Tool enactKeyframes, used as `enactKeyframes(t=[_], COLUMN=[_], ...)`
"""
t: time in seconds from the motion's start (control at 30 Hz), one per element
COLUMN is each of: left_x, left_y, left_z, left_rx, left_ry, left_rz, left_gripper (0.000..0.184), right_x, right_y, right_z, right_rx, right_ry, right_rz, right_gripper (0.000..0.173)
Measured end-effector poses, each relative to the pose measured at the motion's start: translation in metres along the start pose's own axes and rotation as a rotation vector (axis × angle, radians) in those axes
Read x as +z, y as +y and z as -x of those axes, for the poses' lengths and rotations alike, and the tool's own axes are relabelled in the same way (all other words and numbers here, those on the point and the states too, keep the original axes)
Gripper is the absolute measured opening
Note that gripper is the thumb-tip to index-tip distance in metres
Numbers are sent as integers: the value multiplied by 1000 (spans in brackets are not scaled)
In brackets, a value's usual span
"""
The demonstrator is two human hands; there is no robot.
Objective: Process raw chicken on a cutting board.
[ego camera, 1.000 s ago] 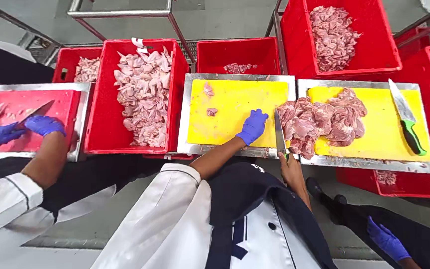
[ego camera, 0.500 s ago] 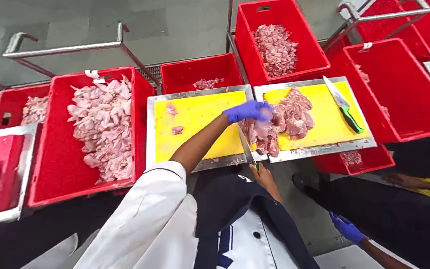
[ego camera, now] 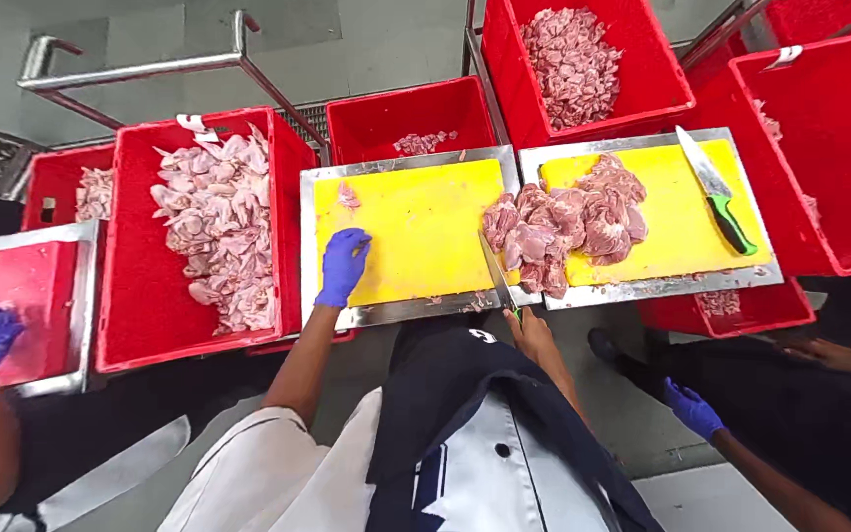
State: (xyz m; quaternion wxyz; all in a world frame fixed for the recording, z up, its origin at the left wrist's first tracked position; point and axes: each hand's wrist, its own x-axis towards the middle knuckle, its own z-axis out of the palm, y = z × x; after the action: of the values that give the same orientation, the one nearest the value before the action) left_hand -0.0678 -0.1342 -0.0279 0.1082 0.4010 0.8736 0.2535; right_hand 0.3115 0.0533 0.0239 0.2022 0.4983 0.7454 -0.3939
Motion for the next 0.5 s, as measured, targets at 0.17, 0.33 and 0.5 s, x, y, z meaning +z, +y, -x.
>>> enactKeyframes(t=[0.17, 0.33, 0.5], left_x=[-17, 16, 77], left_y=[-31, 42, 199], left_z=[58, 35, -28], left_rx=[-196, -189, 138], left_ry=[128, 203, -130], left_rz=[-105, -10, 146], left_gripper=[23, 43, 39], right_x=[-5, -6, -8], right_y=[-2, -8, -2], right_z=[-4, 0, 21], right_rx=[-1, 18, 47], right_ry=[-24, -19, -5], right_rz=[31, 40, 85], right_gripper=[57, 60, 60])
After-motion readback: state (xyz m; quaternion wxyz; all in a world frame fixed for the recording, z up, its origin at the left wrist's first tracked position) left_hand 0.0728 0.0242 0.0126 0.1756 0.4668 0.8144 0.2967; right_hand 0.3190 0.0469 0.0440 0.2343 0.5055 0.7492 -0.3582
